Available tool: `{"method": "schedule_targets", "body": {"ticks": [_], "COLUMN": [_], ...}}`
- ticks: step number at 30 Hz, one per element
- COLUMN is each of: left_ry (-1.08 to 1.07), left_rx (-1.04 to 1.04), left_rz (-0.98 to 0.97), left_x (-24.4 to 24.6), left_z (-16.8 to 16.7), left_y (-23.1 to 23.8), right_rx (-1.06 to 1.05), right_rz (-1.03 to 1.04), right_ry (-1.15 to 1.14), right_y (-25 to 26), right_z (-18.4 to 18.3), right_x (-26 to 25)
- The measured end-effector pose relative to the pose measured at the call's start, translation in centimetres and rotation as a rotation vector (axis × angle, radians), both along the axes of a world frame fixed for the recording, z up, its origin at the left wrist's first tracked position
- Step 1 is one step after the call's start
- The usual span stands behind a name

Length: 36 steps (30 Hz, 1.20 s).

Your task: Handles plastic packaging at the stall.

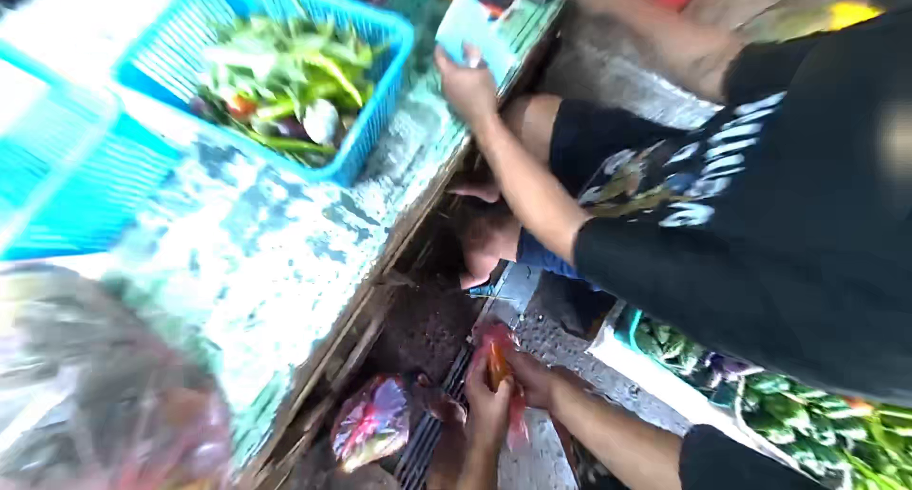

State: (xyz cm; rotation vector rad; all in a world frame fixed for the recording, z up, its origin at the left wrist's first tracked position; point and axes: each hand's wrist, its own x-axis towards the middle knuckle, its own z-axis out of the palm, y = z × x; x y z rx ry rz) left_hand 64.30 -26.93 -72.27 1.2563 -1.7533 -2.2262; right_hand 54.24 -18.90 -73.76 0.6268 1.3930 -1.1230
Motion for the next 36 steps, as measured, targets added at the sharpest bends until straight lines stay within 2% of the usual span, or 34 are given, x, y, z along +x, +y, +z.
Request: {"method": "schedule_targets", "body": {"ticks": [4, 7, 9, 12, 15, 18, 21, 23, 25, 27, 29, 31, 33, 34, 36], "left_ry": [0.058, 0.090, 0.087, 0.058, 0.052, 0.091, 0.207, 0.241, 0.250, 0.232, 0.209, 0.235, 0.372, 0.503, 0.712], "left_rx": [-0.297, -0.305, -0.177, 0.002, -0.085, -0.211, -0.272, -0.299, -0.281, -0.283, -0.369, -0.430, -0.393, -0.350, -0.345], "left_rz": [-0.063, -0.122, -0.113, -0.061, -0.014, 0.122, 0.186, 0.134, -0.016, -0.092, -0.091, -0.006, 0.029, -0.020, -0.235], "left_x": [1.6, 2.9, 2.8, 2.6, 1.8, 2.2, 2.1, 1.0, -0.7, -2.1, -1.7, -1.0, -0.2, -0.1, -0.5], "left_z": [12.6, 19.4, 21.9, 23.6, 24.8, 27.2, 32.5, 36.1, 37.5, 37.9, 38.8, 40.4, 42.7, 44.2, 47.0], "left_y": [-1.3, -2.8, -3.6, -4.1, -6.9, -11.6, -16.4, -18.5, -20.1, -21.8, -24.6, -28.2, -29.7, -29.5, -27.9], "right_rx": [-0.219, -0.326, -0.351, -0.453, -0.636, -0.656, -0.609, -0.627, -0.742, -0.864, -0.877, -0.820, -0.738, -0.692, -0.700], "right_rz": [0.393, 0.584, 0.644, 0.672, 0.640, 0.455, 0.208, 0.141, 0.132, 0.181, 0.169, 0.070, 0.056, 0.111, 0.242], "right_ry": [0.207, 0.233, 0.276, 0.340, 0.411, 0.540, 0.487, 0.449, 0.397, 0.450, 0.610, 0.699, 0.756, 0.805, 0.874], "right_y": [-2.9, -4.7, -6.0, -7.6, -9.9, -11.5, -13.6, -15.2, -16.7, -17.9, -18.3, -18.3, -18.7, -19.2, -21.2], "right_z": [13.0, 21.5, 26.2, 31.4, 34.4, 36.7, 38.7, 40.3, 41.9, 43.2, 44.0, 44.6, 44.6, 44.7, 44.0], "right_x": [-1.4, -3.1, -4.4, -5.5, -7.1, -8.0, -8.3, -7.9, -7.6, -8.2, -9.7, -11.4, -11.5, -11.1, -10.3]}}
